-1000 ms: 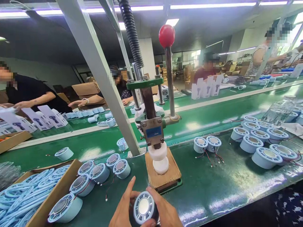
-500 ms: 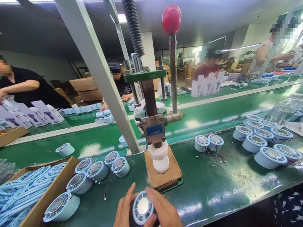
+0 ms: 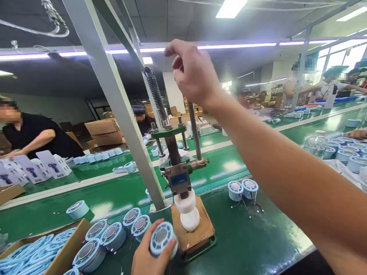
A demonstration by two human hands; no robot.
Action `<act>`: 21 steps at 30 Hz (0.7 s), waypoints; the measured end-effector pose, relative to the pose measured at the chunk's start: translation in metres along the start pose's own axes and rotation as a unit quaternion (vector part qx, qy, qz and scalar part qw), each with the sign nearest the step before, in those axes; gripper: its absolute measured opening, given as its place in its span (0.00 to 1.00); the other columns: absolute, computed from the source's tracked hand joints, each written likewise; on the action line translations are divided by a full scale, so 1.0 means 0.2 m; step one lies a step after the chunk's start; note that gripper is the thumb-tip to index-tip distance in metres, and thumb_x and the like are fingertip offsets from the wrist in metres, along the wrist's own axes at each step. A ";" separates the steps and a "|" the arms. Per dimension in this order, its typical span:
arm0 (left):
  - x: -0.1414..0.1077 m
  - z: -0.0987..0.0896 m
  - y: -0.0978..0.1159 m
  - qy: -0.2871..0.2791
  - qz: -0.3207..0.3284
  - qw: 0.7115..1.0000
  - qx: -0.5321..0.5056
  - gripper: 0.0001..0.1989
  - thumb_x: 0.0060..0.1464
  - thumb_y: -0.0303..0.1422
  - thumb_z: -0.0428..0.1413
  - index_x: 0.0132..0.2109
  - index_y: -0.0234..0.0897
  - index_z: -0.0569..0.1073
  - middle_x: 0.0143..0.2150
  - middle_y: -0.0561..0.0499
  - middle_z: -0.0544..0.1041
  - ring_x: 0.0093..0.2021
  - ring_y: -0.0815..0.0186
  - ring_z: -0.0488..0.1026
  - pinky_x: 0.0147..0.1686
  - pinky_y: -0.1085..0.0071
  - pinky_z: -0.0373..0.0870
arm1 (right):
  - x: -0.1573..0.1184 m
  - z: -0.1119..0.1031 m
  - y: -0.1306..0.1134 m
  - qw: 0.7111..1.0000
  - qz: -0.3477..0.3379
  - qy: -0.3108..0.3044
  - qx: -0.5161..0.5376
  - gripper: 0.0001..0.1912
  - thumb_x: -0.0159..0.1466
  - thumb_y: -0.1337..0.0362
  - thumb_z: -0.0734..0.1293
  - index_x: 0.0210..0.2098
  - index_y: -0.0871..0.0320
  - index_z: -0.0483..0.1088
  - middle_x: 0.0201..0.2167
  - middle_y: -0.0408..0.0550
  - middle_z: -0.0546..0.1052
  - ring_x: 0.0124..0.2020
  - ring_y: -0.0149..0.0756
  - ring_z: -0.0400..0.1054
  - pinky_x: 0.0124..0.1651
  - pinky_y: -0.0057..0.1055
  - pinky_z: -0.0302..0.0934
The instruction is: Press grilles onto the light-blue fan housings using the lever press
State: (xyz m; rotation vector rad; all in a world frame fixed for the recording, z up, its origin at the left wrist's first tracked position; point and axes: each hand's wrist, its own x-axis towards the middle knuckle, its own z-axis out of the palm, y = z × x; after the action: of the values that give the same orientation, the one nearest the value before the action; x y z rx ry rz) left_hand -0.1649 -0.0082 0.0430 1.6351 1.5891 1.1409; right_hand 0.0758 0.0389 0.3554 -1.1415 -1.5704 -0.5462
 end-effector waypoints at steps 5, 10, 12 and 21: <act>0.17 0.16 0.18 -0.053 0.031 0.991 -0.121 0.27 0.41 0.36 0.62 0.51 0.33 0.72 0.46 0.42 0.79 0.43 0.56 0.76 0.46 0.61 0.71 | 0.14 0.24 0.15 0.994 0.048 -0.011 0.095 0.24 0.61 0.81 0.52 0.53 0.73 0.67 0.34 0.43 0.77 0.35 0.23 0.74 0.38 0.17 0.62; 0.17 0.33 0.19 -0.094 0.043 0.979 -0.176 0.19 0.42 0.32 0.63 0.44 0.33 0.75 0.42 0.43 0.80 0.42 0.57 0.76 0.45 0.63 0.71 | 0.06 0.20 0.14 0.987 0.055 -0.031 0.148 0.25 0.62 0.72 0.50 0.50 0.82 0.67 0.30 0.41 0.75 0.25 0.12 0.66 0.33 0.15 0.55; 0.17 0.34 0.18 -0.097 0.042 0.979 -0.177 0.19 0.42 0.32 0.62 0.44 0.32 0.75 0.43 0.43 0.80 0.43 0.56 0.76 0.46 0.63 0.70 | 0.07 0.19 0.14 0.985 0.059 -0.045 0.158 0.26 0.63 0.70 0.48 0.49 0.83 0.67 0.30 0.40 0.75 0.24 0.09 0.64 0.33 0.14 0.53; 0.15 0.29 0.14 -0.119 0.038 0.979 -0.159 0.38 0.43 0.30 0.62 0.62 0.37 0.62 0.58 0.43 0.72 0.56 0.57 0.70 0.57 0.61 0.64 | -0.13 -0.06 0.01 0.977 0.064 -0.013 0.201 0.19 0.69 0.74 0.51 0.50 0.64 0.70 0.33 0.39 0.75 0.28 0.16 0.68 0.30 0.14 0.57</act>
State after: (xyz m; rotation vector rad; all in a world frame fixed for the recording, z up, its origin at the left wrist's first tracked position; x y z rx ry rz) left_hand -0.1028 0.0273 0.0459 1.5606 1.1393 1.1239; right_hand 0.0828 0.0198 0.3345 -0.9321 -1.5310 -0.1179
